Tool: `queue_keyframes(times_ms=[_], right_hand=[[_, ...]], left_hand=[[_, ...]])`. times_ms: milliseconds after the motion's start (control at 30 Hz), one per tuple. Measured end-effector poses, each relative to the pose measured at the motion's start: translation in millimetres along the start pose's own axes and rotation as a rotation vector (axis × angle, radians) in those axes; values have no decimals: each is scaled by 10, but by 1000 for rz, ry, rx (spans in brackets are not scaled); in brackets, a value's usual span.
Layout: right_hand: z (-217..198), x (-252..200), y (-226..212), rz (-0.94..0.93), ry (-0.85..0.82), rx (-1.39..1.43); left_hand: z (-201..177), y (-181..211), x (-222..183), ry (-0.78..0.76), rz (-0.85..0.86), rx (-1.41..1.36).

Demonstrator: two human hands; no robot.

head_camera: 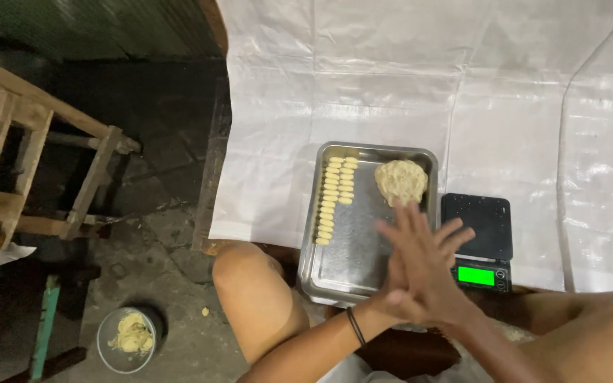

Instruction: Rolling small portions of dough into balls and arranging them on a metal tray.

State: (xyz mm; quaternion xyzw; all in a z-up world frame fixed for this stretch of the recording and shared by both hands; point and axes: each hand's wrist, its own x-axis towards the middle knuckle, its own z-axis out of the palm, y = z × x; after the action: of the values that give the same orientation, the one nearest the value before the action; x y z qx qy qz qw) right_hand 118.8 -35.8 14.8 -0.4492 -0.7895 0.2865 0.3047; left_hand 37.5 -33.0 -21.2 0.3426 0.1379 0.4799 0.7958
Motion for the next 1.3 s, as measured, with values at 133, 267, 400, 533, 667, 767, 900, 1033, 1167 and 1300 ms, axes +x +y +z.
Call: queue_keyframes(times_ms=[133,267,400,533,667,767,900,1033,1167,1300], right_hand=[[1,-42,81,-75,-10,19],[64,38,39,-34,-3,29],[141,3,-70,-42,10,35],[-9,119,97,-65,18,49],[20,112,67,-60,25,57],[94,34,-3,-63,25,69],[59,144,78,-76,29,96],[174,69,-38,-91,29,105],[161,50,-10,-98,21,120],[89,45,82,-113,25,139]], left_hand=[[-95,77,20,235,-231,-600],[15,-295,-4,100,156,-309],[-139,-209,-87,-35,49,-177],[69,230,86,95,-19,-416],[89,-292,-2,57,250,-192],[-8,-85,-5,-87,486,132],[19,228,68,154,-177,-478],[-288,-434,-132,-199,110,374],[-71,80,-21,7,-142,-332],[-123,-324,-43,116,-35,-624]])
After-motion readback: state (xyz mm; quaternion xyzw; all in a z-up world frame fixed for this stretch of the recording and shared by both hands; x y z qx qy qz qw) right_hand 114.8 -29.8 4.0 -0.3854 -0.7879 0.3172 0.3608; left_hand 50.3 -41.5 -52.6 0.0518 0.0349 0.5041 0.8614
